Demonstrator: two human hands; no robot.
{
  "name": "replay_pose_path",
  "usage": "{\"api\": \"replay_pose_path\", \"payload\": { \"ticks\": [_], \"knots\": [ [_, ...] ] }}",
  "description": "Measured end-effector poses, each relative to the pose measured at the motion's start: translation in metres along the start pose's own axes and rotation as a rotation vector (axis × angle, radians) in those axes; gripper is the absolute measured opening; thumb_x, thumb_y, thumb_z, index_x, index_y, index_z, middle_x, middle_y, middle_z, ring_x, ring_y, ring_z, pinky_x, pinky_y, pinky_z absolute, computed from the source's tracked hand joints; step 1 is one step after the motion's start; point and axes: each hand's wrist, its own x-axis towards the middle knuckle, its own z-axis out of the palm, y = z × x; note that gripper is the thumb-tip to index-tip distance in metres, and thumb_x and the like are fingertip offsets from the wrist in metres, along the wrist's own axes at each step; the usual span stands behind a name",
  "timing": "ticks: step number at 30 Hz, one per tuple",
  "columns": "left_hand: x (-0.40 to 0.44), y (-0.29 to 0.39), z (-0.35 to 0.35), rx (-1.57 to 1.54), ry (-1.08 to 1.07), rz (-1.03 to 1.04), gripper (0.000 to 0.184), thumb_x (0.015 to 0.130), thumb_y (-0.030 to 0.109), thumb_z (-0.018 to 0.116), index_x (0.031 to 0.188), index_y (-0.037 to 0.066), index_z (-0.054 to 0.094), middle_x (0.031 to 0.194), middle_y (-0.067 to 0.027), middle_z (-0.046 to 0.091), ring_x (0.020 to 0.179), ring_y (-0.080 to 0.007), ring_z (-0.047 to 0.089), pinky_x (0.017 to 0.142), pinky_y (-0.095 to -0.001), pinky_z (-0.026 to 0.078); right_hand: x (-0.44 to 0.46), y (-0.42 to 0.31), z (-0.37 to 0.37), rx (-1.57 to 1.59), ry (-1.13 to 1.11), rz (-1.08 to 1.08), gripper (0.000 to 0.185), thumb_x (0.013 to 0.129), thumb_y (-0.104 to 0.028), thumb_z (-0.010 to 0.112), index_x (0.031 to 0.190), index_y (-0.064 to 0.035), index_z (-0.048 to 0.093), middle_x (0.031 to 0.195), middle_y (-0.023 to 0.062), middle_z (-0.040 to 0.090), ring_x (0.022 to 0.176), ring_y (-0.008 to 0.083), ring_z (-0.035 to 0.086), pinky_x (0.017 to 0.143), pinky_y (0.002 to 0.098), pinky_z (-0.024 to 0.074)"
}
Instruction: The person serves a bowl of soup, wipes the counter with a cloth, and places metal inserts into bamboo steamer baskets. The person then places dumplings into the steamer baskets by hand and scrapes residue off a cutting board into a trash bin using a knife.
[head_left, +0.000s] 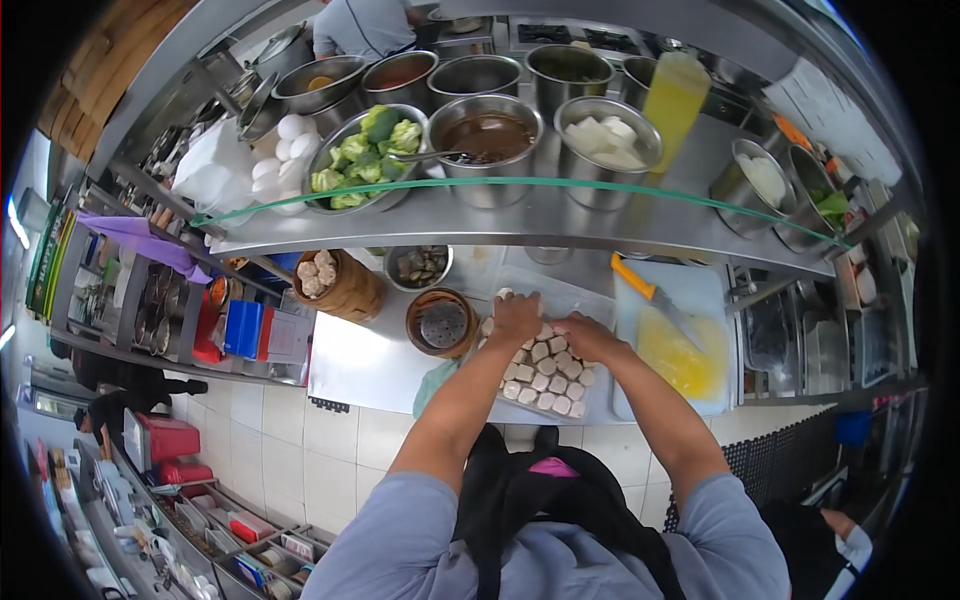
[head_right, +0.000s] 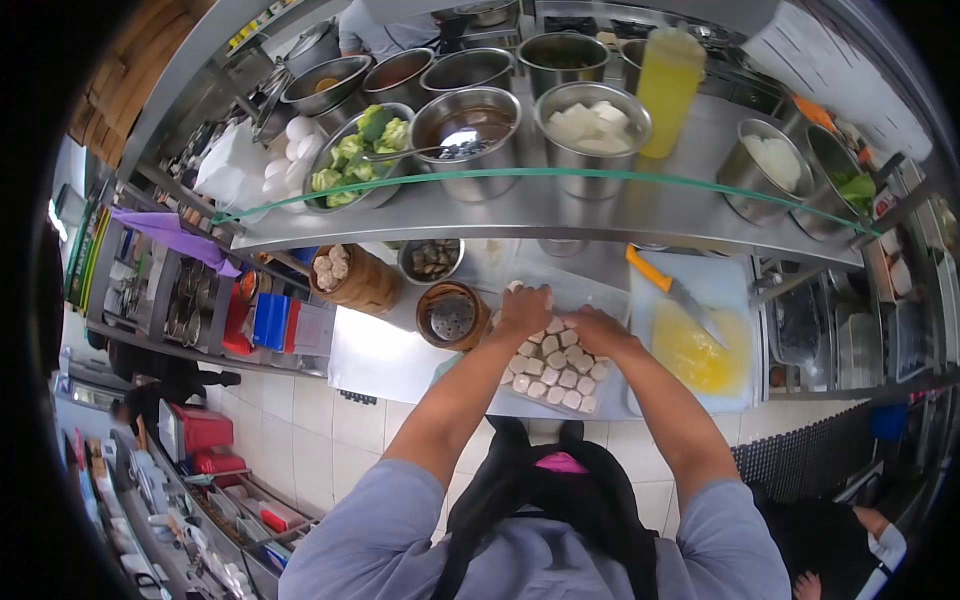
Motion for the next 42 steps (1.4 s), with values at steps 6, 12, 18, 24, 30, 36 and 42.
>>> {"api": "replay_pose_path", "payload": {
  "ticks": [6, 12, 18, 24, 30, 36, 42],
  "knots": [
    [-0.052, -0.034, -0.038, -0.668, 0.458, -0.093, 0.038, 0.076, 0.013, 0.070, 0.112, 0.007, 0.058, 0.093, -0.0206, 0.069, 0.091, -0.0409, 0.067, 0.080, -0.0488, 0.052, 0.016, 0.022, 0.007, 0.033, 0.035, 0.007, 0.041, 0.090, -0.012, 0.067, 0.130, -0.0182, 0.061, 0.115, 0.0167, 0.060, 0.115, 0.0379, 0.057, 0.098, 0.0449, 0.0471],
    [-0.102, -0.117, -0.067, -0.668, 0.687, -0.045, 0.036, 0.076, 0.003, 0.069, 0.108, 0.004, 0.054, 0.094, -0.0192, 0.069, 0.086, -0.0424, 0.066, 0.078, -0.0492, 0.052, 0.023, 0.024, -0.002, 0.058, -0.025, 0.060, 0.041, 0.087, -0.014, 0.071, 0.126, -0.0168, 0.062, 0.116, 0.0168, 0.061, 0.115, 0.0372, 0.059, 0.097, 0.0436, 0.0482],
    [-0.107, -0.136, -0.045, -0.216, 0.525, -0.239, 0.037, 0.078, 0.017, 0.078, 0.106, 0.007, 0.056, 0.096, -0.0122, 0.072, 0.095, -0.0363, 0.065, 0.080, -0.0487, 0.046, 0.036, 0.043, -0.003, 0.509, 0.056, 0.264, 0.042, 0.087, -0.012, 0.070, 0.128, -0.0137, 0.059, 0.123, 0.0143, 0.062, 0.112, 0.0295, 0.064, 0.092, 0.0449, 0.0547],
    [-0.127, -0.121, -0.078, -0.331, 0.597, -0.162, 0.040, 0.079, 0.018, 0.080, 0.112, 0.009, 0.059, 0.108, -0.0089, 0.068, 0.096, -0.0340, 0.061, 0.083, -0.0483, 0.043, 0.025, 0.025, -0.010, 1.498, 0.027, 0.336, 0.052, 0.092, -0.015, 0.066, 0.141, -0.0166, 0.051, 0.135, 0.0095, 0.060, 0.118, 0.0275, 0.062, 0.093, 0.0497, 0.0547],
    [-0.142, -0.085, -0.119, -0.824, 0.237, 0.415, 0.057, 0.081, 0.003, 0.069, 0.136, 0.005, 0.056, 0.134, -0.0185, 0.058, 0.123, -0.0355, 0.057, 0.103, -0.0400, 0.047, 0.028, -0.099, -0.002, 1.781, -0.286, 0.094, 0.053, 0.101, -0.018, 0.057, 0.151, -0.0111, 0.041, 0.130, 0.0052, 0.062, 0.106, 0.0193, 0.066, 0.081, 0.0354, 0.0571],
    [-0.158, -0.098, -0.139, -0.791, 0.006, 0.151, 0.044, 0.079, 0.004, 0.073, 0.122, 0.004, 0.065, 0.121, -0.0166, 0.066, 0.107, -0.0349, 0.066, 0.098, -0.0405, 0.050, 0.047, -0.127, 0.007, 1.734, -0.477, 0.056, 0.047, 0.106, -0.016, 0.047, 0.152, -0.0116, 0.040, 0.127, 0.0017, 0.063, 0.097, 0.0107, 0.065, 0.072, 0.0279, 0.0544],
    [-0.141, -0.134, -0.090, -0.524, 0.333, 0.091, 0.040, 0.073, 0.016, 0.080, 0.111, 0.006, 0.072, 0.106, -0.0153, 0.068, 0.098, -0.0368, 0.065, 0.087, -0.0443, 0.051, 0.054, -0.113, 0.027, 1.748, -0.350, 0.178, 0.038, 0.109, -0.020, 0.042, 0.145, -0.0098, 0.048, 0.124, 0.0146, 0.066, 0.106, 0.0196, 0.067, 0.081, 0.0298, 0.0575]
  ]
}}
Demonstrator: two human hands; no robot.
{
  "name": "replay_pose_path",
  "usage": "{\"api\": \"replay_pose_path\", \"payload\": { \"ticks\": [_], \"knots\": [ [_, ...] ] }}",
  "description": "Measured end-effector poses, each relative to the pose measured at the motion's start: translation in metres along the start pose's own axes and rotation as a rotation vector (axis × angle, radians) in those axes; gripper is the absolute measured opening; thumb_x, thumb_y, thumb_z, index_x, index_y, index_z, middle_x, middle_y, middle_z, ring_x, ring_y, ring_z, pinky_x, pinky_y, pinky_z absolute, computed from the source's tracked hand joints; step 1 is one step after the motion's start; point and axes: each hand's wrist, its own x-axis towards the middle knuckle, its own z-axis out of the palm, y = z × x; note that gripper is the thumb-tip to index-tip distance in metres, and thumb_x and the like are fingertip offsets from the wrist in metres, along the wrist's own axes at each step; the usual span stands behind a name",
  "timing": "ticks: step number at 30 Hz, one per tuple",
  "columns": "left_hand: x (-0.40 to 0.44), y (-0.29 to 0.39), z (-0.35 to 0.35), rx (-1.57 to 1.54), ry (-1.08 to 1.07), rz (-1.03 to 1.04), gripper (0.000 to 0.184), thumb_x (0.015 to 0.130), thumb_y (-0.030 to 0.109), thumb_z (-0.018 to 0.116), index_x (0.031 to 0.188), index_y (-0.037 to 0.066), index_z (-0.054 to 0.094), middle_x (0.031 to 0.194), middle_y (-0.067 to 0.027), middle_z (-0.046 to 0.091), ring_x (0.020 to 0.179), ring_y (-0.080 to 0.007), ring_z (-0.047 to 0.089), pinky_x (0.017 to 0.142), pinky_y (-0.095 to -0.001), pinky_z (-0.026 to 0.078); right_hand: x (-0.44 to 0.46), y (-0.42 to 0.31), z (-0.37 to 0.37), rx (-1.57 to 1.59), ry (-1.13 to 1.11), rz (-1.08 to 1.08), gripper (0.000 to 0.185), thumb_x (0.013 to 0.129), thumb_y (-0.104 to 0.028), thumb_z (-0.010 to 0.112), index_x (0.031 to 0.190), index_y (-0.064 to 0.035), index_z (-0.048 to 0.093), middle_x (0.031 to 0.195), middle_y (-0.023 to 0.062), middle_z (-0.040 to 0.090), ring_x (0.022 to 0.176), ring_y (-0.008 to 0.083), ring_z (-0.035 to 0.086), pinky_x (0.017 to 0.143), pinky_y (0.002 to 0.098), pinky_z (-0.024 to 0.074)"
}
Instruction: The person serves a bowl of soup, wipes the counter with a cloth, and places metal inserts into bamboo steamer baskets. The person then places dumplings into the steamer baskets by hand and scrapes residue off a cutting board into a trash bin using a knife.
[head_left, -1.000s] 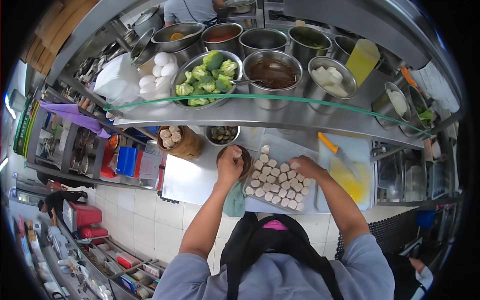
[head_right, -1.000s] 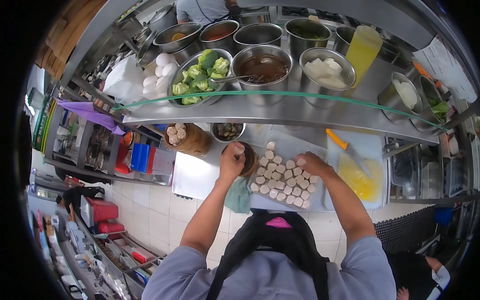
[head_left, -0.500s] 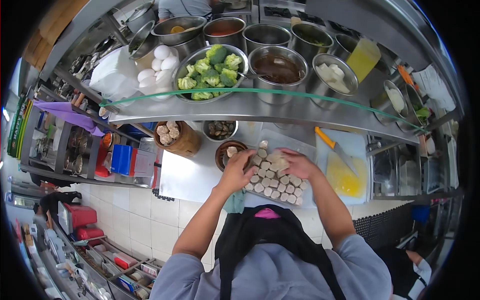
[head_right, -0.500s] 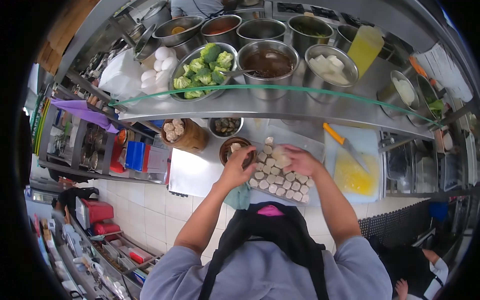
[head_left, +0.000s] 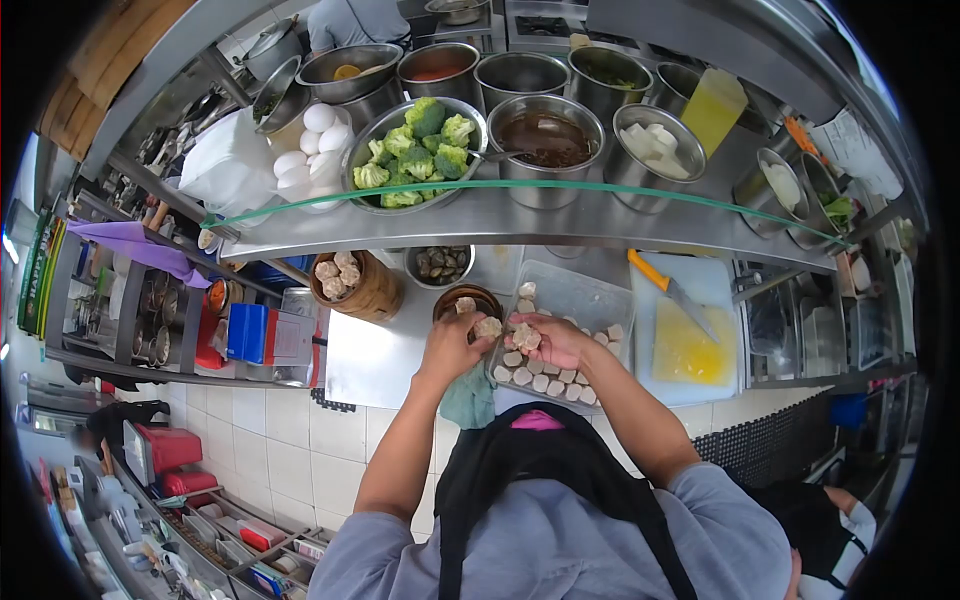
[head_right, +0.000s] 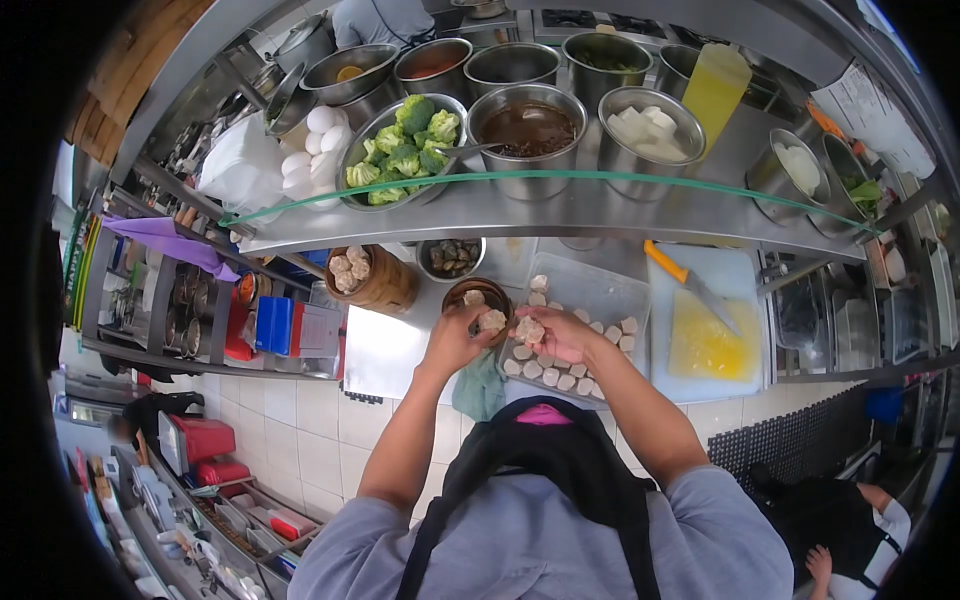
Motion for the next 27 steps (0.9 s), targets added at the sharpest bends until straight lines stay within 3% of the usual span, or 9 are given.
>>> {"api": "replay_pose_path", "payload": {
  "ticks": [6, 10, 15, 17, 19, 20, 23, 24, 27],
  "knots": [
    [0.013, -0.011, 0.016, 0.178, 0.069, -0.083, 0.041, 0.070, 0.025, 0.084, 0.109, 0.015, 0.075, 0.129, -0.0112, 0.058, 0.117, -0.0331, 0.054, 0.096, -0.0470, 0.040, -0.016, 0.005, -0.001, 0.080, 0.150, -0.072, 0.031, 0.110, -0.024, 0.038, 0.132, -0.0111, 0.056, 0.118, 0.0149, 0.068, 0.093, 0.0179, 0.067, 0.073, 0.0284, 0.0551],
    [0.013, -0.022, 0.034, 0.286, 0.162, -0.020, 0.039, 0.070, 0.027, 0.084, 0.107, 0.017, 0.076, 0.134, -0.0106, 0.054, 0.123, -0.0337, 0.049, 0.100, -0.0499, 0.035, -0.035, 0.013, -0.005, 0.133, 0.160, -0.143, 0.028, 0.109, -0.023, 0.041, 0.130, -0.0125, 0.057, 0.126, 0.0152, 0.066, 0.106, 0.0213, 0.067, 0.080, 0.0303, 0.0542],
    [0.010, -0.007, 0.031, 0.414, 0.181, -0.006, 0.058, 0.071, 0.027, 0.083, 0.125, 0.016, 0.067, 0.141, -0.0097, 0.049, 0.130, -0.0348, 0.043, 0.105, -0.0511, 0.030, -0.049, 0.029, -0.009, 0.159, 0.159, -0.199, 0.026, 0.107, -0.025, 0.049, 0.130, -0.0145, 0.056, 0.124, 0.0100, 0.066, 0.108, 0.0208, 0.066, 0.081, 0.0309, 0.0539],
    [0.008, 0.016, 0.020, 0.408, 0.170, 0.060, 0.066, 0.074, 0.027, 0.082, 0.134, 0.011, 0.059, 0.136, -0.0127, 0.052, 0.124, -0.0346, 0.050, 0.100, -0.0487, 0.038, -0.045, 0.036, -0.007, 0.140, 0.153, -0.285, 0.027, 0.104, -0.023, 0.057, 0.129, -0.0142, 0.056, 0.117, 0.0074, 0.066, 0.108, 0.0211, 0.066, 0.081, 0.0322, 0.0545],
    [0.002, 0.042, 0.016, -0.337, -0.161, -0.021, 0.064, 0.079, 0.028, 0.079, 0.136, 0.006, 0.056, 0.129, -0.0171, 0.056, 0.115, -0.0325, 0.058, 0.092, -0.0438, 0.048, -0.037, 0.039, 0.004, 0.154, 0.194, -0.276, 0.025, 0.101, -0.021, 0.062, 0.124, -0.0128, 0.056, 0.111, 0.0051, 0.064, 0.105, 0.0213, 0.068, 0.082, 0.0333, 0.0564],
    [-0.006, 0.058, 0.013, -0.239, -0.163, 0.037, 0.056, 0.084, 0.024, 0.079, 0.132, 0.005, 0.059, 0.120, -0.0176, 0.063, 0.101, -0.0246, 0.065, 0.083, -0.0355, 0.055, -0.032, 0.040, 0.009, 0.130, 0.189, -0.299, 0.024, 0.101, -0.022, 0.062, 0.123, -0.0122, 0.056, 0.112, 0.0054, 0.064, 0.102, 0.0212, 0.068, 0.082, 0.0339, 0.0575],
    [-0.016, 0.058, 0.020, -0.355, -0.203, -0.169, 0.052, 0.084, 0.023, 0.079, 0.129, 0.002, 0.061, 0.109, -0.0147, 0.068, 0.090, -0.0227, 0.068, 0.081, -0.0327, 0.056, -0.018, 0.037, 0.016, 0.048, 0.182, -0.263, 0.024, 0.100, -0.023, 0.063, 0.121, -0.0108, 0.057, 0.112, 0.0062, 0.065, 0.098, 0.0208, 0.069, 0.082, 0.0344, 0.0593],
    [-0.021, 0.047, 0.025, -0.390, -0.114, -0.176, 0.048, 0.081, 0.022, 0.080, 0.122, 0.000, 0.065, 0.096, -0.0156, 0.068, 0.080, -0.0250, 0.068, 0.073, -0.0346, 0.055, -0.013, 0.035, 0.014, -0.006, 0.203, -0.211, 0.025, 0.100, -0.023, 0.064, 0.120, -0.0101, 0.057, 0.111, 0.0068, 0.066, 0.096, 0.0205, 0.069, 0.082, 0.0344, 0.0600],
    [-0.024, -0.001, 0.023, -0.246, 0.074, -0.244, 0.045, 0.080, 0.019, 0.080, 0.118, 0.000, 0.065, 0.096, -0.0170, 0.069, 0.082, -0.0283, 0.069, 0.074, -0.0368, 0.056, 0.013, 0.008, -0.021, -0.305, 0.410, -0.249, 0.026, 0.097, -0.028, 0.068, 0.112, -0.0076, 0.061, 0.102, 0.0071, 0.069, 0.095, 0.0163, 0.069, 0.078, 0.0315, 0.0593]
  ]
}}
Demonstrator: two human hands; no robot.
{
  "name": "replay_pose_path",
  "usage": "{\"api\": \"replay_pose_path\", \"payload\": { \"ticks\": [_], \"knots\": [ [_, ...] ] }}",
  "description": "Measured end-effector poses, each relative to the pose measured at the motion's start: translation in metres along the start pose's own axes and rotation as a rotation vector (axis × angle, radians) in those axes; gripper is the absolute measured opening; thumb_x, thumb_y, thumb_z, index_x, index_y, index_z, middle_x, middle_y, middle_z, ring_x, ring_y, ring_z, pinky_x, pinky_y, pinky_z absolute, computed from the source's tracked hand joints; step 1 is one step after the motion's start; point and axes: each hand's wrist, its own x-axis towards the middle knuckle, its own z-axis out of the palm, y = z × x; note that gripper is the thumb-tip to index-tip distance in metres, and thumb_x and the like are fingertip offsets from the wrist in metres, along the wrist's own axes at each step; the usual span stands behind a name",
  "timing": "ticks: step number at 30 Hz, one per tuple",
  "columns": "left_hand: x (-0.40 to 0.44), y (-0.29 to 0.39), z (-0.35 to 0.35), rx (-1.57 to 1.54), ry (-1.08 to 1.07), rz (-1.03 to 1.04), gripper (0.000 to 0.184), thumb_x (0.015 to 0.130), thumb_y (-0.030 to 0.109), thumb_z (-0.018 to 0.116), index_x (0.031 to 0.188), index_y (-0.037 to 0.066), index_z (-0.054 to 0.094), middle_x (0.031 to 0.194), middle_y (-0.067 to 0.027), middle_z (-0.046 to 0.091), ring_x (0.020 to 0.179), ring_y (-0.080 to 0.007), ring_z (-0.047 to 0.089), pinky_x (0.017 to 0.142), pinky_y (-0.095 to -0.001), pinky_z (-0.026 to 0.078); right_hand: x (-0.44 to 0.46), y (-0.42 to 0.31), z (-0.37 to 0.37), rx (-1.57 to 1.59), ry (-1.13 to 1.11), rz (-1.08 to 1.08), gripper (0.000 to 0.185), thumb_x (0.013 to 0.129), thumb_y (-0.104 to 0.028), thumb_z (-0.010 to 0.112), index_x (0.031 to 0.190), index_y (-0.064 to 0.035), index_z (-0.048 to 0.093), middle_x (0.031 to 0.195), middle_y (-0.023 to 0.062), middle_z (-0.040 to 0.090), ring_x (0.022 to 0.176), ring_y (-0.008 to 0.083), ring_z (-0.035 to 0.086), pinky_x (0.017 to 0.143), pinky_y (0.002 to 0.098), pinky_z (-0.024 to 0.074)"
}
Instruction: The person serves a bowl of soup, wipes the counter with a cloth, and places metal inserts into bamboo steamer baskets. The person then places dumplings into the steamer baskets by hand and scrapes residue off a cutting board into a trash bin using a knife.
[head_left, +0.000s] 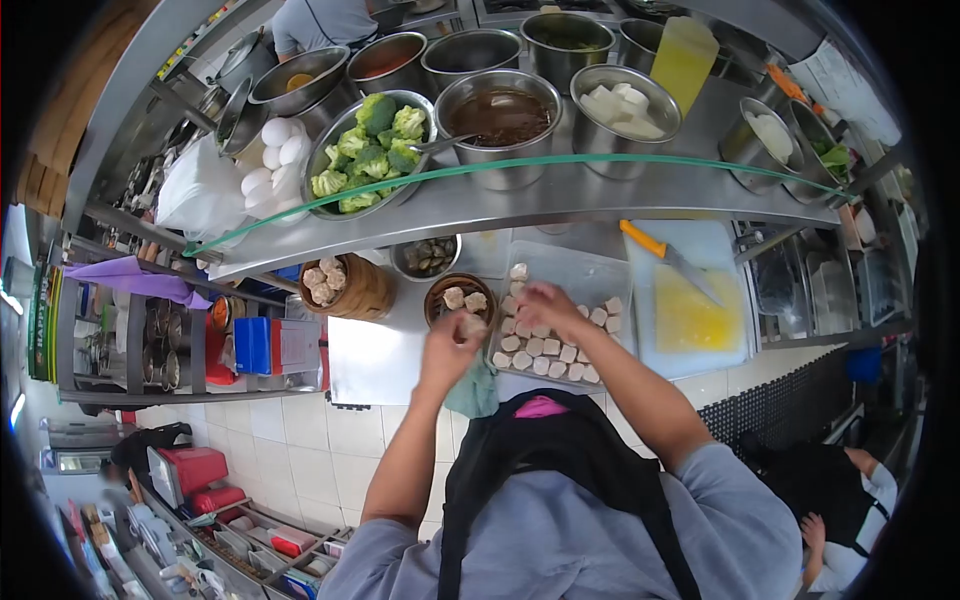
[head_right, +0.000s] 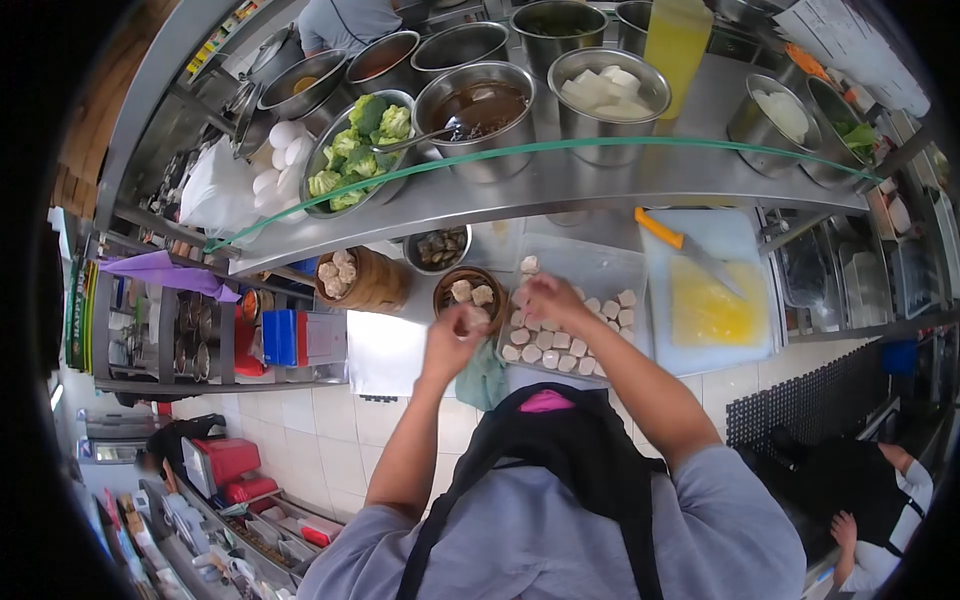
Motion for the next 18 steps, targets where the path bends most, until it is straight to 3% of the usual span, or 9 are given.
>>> {"api": "replay_pose_path", "payload": {
  "ticks": [1, 2, 4, 5, 7, 10, 13, 17, 18],
  "knots": [
    [0.005, -0.002, -0.014, 0.164, 0.053, -0.012, 0.040, 0.078, 0.015, 0.079, 0.113, 0.000, 0.065, 0.098, -0.0183, 0.070, 0.085, -0.0342, 0.068, 0.077, -0.0409, 0.055, 0.018, -0.005, -0.007, -0.185, 0.115, -0.068, 0.027, 0.096, -0.029, 0.068, 0.109, -0.0061, 0.063, 0.099, 0.0080, 0.069, 0.094, 0.0180, 0.070, 0.077, 0.0322, 0.0584],
    [0.012, -0.005, -0.020, 0.166, 0.056, -0.019, 0.040, 0.078, 0.015, 0.079, 0.113, 0.000, 0.065, 0.098, -0.0183, 0.070, 0.085, -0.0342, 0.068, 0.077, -0.0409, 0.055, 0.038, -0.008, -0.013, -0.369, 0.228, -0.137, 0.028, 0.095, -0.030, 0.068, 0.106, -0.0045, 0.065, 0.096, 0.0089, 0.070, 0.093, 0.0198, 0.071, 0.075, 0.0329, 0.0576],
    [0.022, -0.014, -0.030, 0.468, 0.130, 0.146, 0.041, 0.076, 0.013, 0.079, 0.112, 0.001, 0.065, 0.099, -0.0190, 0.070, 0.089, -0.0386, 0.066, 0.080, -0.0447, 0.052, 0.088, 0.013, -0.030, -0.826, 0.495, -0.517, 0.038, 0.091, -0.036, 0.071, 0.106, -0.0013, 0.066, 0.098, 0.0124, 0.072, 0.090, 0.0236, 0.071, 0.076, 0.0357, 0.0555],
    [0.026, -0.022, -0.027, 0.500, 0.132, 0.163, 0.035, 0.076, 0.012, 0.076, 0.107, 0.003, 0.065, 0.098, -0.0170, 0.071, 0.091, -0.0370, 0.064, 0.079, -0.0483, 0.049, 0.102, 0.019, -0.033, -0.825, 0.489, -0.518, 0.038, 0.091, -0.036, 0.071, 0.106, -0.0013, 0.066, 0.098, 0.0124, 0.072, 0.090, 0.0236, 0.071, 0.076, 0.0357, 0.0555],
    [0.029, -0.023, -0.020, 0.610, 0.108, 0.132, 0.031, 0.076, 0.012, 0.074, 0.104, 0.005, 0.065, 0.098, -0.0160, 0.071, 0.091, -0.0363, 0.064, 0.078, -0.0494, 0.048, 0.121, 0.023, -0.035, -0.960, 0.404, -0.265, 0.047, 0.087, -0.040, 0.074, 0.110, 0.0000, 0.066, 0.101, 0.0148, 0.072, 0.088, 0.0279, 0.071, 0.079, 0.0384, 0.0544],
    [0.032, -0.029, -0.014, 0.716, 0.109, 0.120, 0.023, 0.076, 0.013, 0.071, 0.097, 0.008, 0.064, 0.097, -0.0140, 0.071, 0.091, -0.0350, 0.063, 0.075, -0.0505, 0.047, 0.130, 0.024, -0.036, -0.976, 0.254, -0.177, 0.050, 0.083, -0.041, 0.079, 0.107, -0.0003, 0.065, 0.097, 0.0134, 0.071, 0.085, 0.0246, 0.070, 0.077, 0.0376, 0.0543],
    [0.030, -0.030, -0.013, 0.707, 0.133, 0.143, 0.019, 0.076, 0.013, 0.070, 0.093, 0.008, 0.065, 0.094, -0.0127, 0.070, 0.091, -0.0346, 0.063, 0.075, -0.0499, 0.046, 0.119, 0.018, -0.029, -0.850, 0.229, -0.151, 0.049, 0.078, -0.041, 0.083, 0.100, -0.0023, 0.063, 0.094, 0.0104, 0.070, 0.081, 0.0216, 0.067, 0.073, 0.0355, 0.0533],
    [0.035, -0.027, -0.011, 0.711, 0.122, 0.154, 0.016, 0.076, 0.013, 0.069, 0.090, 0.008, 0.067, 0.090, -0.0123, 0.067, 0.093, -0.0356, 0.061, 0.077, -0.0486, 0.047, 0.124, 0.021, -0.038, -0.911, 0.137, -0.219, 0.049, 0.074, -0.041, 0.086, 0.094, -0.0053, 0.060, 0.091, 0.0074, 0.068, 0.077, 0.0185, 0.064, 0.067, 0.0327, 0.0513],
    [0.036, -0.026, -0.011, 0.713, 0.126, 0.152, 0.016, 0.076, 0.013, 0.069, 0.090, 0.008, 0.067, 0.090, -0.0123, 0.067, 0.093, -0.0356, 0.061, 0.077, -0.0486, 0.047, 0.113, 0.016, -0.033, -0.774, 0.227, -0.199, 0.046, 0.077, -0.041, 0.085, 0.094, -0.0066, 0.058, 0.092, 0.0062, 0.068, 0.078, 0.0174, 0.064, 0.067, 0.0308, 0.0508]
  ]
}}
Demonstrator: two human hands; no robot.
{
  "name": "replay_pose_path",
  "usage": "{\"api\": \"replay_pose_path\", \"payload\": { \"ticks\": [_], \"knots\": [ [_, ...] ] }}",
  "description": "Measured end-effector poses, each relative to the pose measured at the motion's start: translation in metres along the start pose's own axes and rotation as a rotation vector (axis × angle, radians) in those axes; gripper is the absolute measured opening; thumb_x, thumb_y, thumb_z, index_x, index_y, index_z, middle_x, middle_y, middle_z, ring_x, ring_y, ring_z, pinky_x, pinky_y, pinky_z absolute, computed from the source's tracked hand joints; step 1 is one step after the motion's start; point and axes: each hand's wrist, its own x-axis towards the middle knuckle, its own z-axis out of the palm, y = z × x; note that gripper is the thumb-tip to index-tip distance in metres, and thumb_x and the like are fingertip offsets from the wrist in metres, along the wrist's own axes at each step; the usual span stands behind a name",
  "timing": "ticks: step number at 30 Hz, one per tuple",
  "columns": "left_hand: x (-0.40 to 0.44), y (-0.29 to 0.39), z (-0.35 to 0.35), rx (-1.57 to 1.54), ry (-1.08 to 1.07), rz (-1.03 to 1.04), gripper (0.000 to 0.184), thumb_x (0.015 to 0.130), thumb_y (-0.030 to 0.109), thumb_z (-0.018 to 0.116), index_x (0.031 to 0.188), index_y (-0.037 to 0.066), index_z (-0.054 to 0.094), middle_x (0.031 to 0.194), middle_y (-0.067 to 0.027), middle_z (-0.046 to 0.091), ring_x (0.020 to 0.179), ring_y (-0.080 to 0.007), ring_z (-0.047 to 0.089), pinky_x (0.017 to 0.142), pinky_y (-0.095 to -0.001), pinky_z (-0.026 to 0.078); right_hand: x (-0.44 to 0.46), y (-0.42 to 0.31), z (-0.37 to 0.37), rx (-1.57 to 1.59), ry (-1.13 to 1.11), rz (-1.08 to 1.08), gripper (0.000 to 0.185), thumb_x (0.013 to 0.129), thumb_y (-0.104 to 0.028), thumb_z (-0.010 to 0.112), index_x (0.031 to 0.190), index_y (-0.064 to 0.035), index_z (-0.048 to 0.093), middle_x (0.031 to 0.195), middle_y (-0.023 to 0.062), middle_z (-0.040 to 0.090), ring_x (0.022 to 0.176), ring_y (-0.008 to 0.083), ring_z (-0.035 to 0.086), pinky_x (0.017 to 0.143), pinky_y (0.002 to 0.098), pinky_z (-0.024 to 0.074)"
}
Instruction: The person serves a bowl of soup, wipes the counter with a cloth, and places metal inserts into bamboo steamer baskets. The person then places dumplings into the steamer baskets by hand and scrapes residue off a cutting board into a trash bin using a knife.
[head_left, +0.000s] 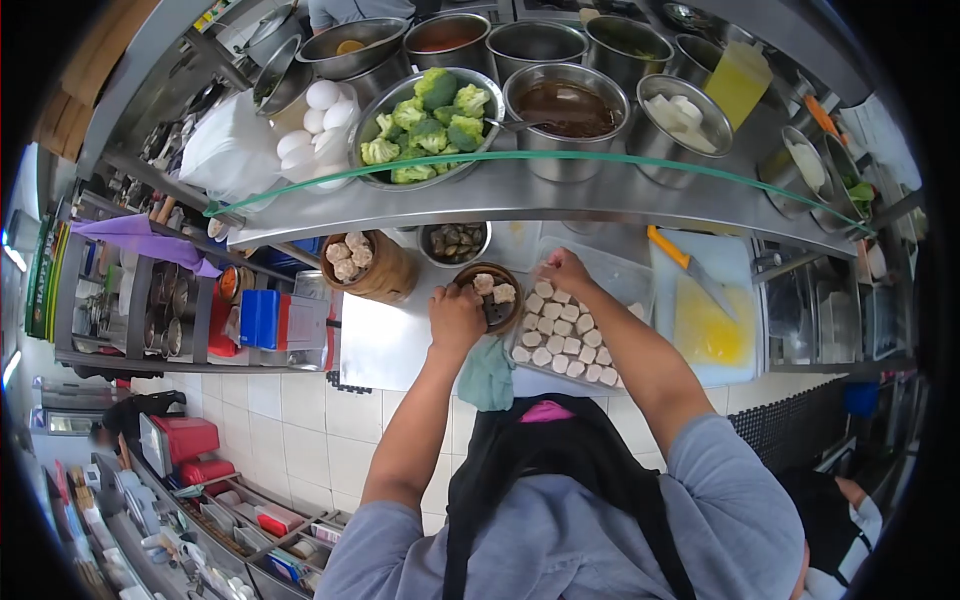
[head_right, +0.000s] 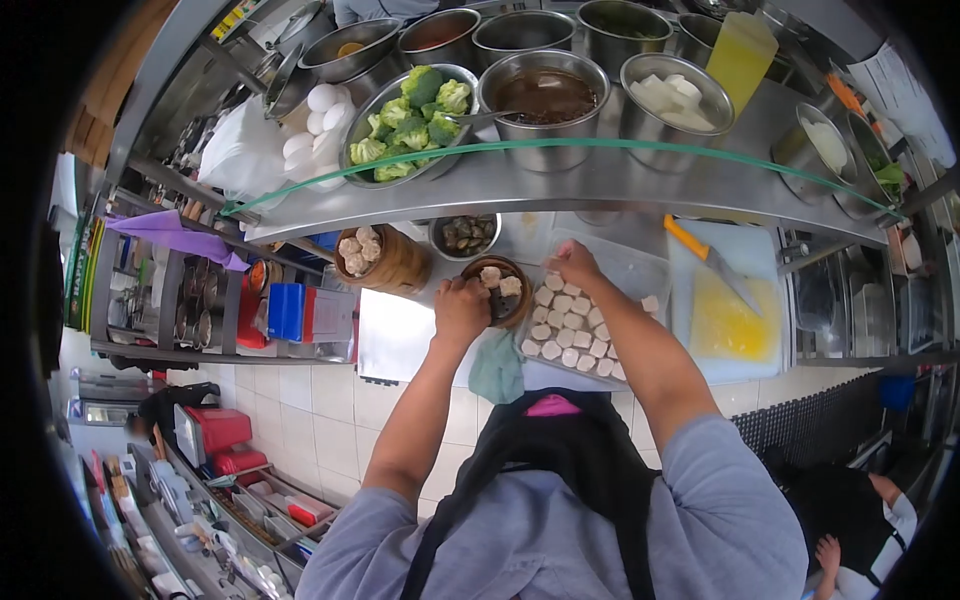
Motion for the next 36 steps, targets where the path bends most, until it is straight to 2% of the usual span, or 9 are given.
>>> {"api": "replay_pose_path", "payload": {
  "ticks": [5, 7, 9, 11, 14, 22, 25, 31, 36],
  "knots": [
    [-0.004, -0.002, 0.002, -0.016, -0.009, 0.024, 0.042, 0.076, 0.016, 0.074, 0.116, 0.005, 0.066, 0.109, -0.0175, 0.063, 0.096, -0.0381, 0.060, 0.080, -0.0498, 0.048, -0.053, -0.032, -0.016, 0.753, 0.046, 0.229, 0.033, 0.091, -0.036, 0.076, 0.101, -0.0091, 0.058, 0.098, 0.0044, 0.068, 0.082, 0.0156, 0.065, 0.073, 0.0285, 0.0532],
    [-0.007, 0.017, -0.028, -0.095, 0.002, 0.066, 0.046, 0.077, 0.016, 0.075, 0.121, 0.005, 0.064, 0.110, -0.0177, 0.061, 0.097, -0.0382, 0.060, 0.082, -0.0493, 0.048, -0.080, -0.040, -0.021, 1.277, -0.125, 0.306, 0.018, 0.098, -0.023, 0.068, 0.107, -0.0090, 0.060, 0.103, 0.0052, 0.068, 0.086, 0.0218, 0.068, 0.078, 0.0315, 0.0567],
    [-0.014, 0.040, -0.049, -0.178, 0.006, 0.118, 0.051, 0.078, 0.016, 0.075, 0.126, 0.005, 0.062, 0.112, -0.0179, 0.060, 0.097, -0.0382, 0.060, 0.084, -0.0487, 0.048, -0.115, -0.058, -0.016, 1.382, -0.238, 0.346, 0.020, 0.101, -0.022, 0.062, 0.115, -0.0075, 0.060, 0.110, 0.0075, 0.068, 0.094, 0.0223, 0.068, 0.085, 0.0344, 0.0571],
    [-0.028, 0.064, -0.052, -0.579, 0.013, 0.218, 0.051, 0.081, 0.013, 0.075, 0.128, 0.004, 0.060, 0.109, -0.0183, 0.060, 0.100, -0.0387, 0.060, 0.086, -0.0454, 0.049, -0.145, -0.066, -0.006, 1.405, -0.365, 0.311, 0.023, 0.102, -0.023, 0.060, 0.118, -0.0064, 0.060, 0.113, 0.0081, 0.068, 0.098, 0.0224, 0.068, 0.087, 0.0356, 0.0567],
    [-0.052, 0.084, -0.044, -0.707, -0.002, 0.105, 0.051, 0.083, 0.011, 0.075, 0.131, 0.004, 0.060, 0.107, -0.0188, 0.059, 0.101, -0.0382, 0.061, 0.087, -0.0416, 0.051, -0.175, -0.082, 0.012, 1.439, -0.464, 0.311, 0.028, 0.105, -0.025, 0.055, 0.123, -0.0047, 0.059, 0.116, 0.0086, 0.067, 0.103, 0.0229, 0.067, 0.091, 0.0376, 0.0559],
    [-0.060, 0.066, -0.030, -0.721, -0.048, 0.033, 0.041, 0.082, 0.005, 0.072, 0.122, 0.003, 0.063, 0.103, -0.0163, 0.066, 0.088, -0.0341, 0.066, 0.080, -0.0412, 0.054, -0.192, -0.073, 0.022, 1.306, -0.604, 0.422, 0.039, 0.107, -0.033, 0.048, 0.136, -0.0084, 0.053, 0.126, 0.0098, 0.065, 0.114, 0.0243, 0.063, 0.100, 0.0422, 0.0511],
    [-0.042, 0.048, -0.026, -0.539, 0.108, -0.116, 0.026, 0.079, 0.003, 0.072, 0.103, 0.002, 0.062, 0.094, -0.0158, 0.067, 0.086, -0.0350, 0.066, 0.076, -0.0438, 0.053, -0.196, -0.083, 0.011, 1.125, -0.493, 0.379, 0.046, 0.106, -0.038, 0.048, 0.142, -0.0090, 0.049, 0.131, 0.0099, 0.063, 0.116, 0.0244, 0.062, 0.101, 0.0415, 0.0498],
    [-0.024, 0.022, 0.003, -0.269, 0.022, 0.153, 0.015, 0.077, 0.002, 0.070, 0.090, 0.003, 0.063, 0.098, -0.0176, 0.066, 0.089, -0.0391, 0.061, 0.081, -0.0491, 0.049, -0.208, -0.064, -0.008, 1.089, -0.505, 0.362, 0.049, 0.105, -0.039, 0.051, 0.144, -0.0090, 0.047, 0.130, 0.0090, 0.063, 0.115, 0.0229, 0.061, 0.097, 0.0391, 0.0504],
    [-0.021, 0.022, -0.003, -0.335, 0.096, 0.115, 0.007, 0.083, 0.006, 0.068, 0.090, 0.003, 0.066, 0.095, -0.0177, 0.067, 0.090, -0.0388, 0.063, 0.082, -0.0484, 0.051, -0.227, -0.050, -0.020, 1.079, -0.446, 0.394, 0.042, 0.105, -0.035, 0.052, 0.139, -0.0094, 0.053, 0.123, 0.0071, 0.064, 0.106, 0.0197, 0.063, 0.091, 0.0360, 0.0524]
  ]
}}
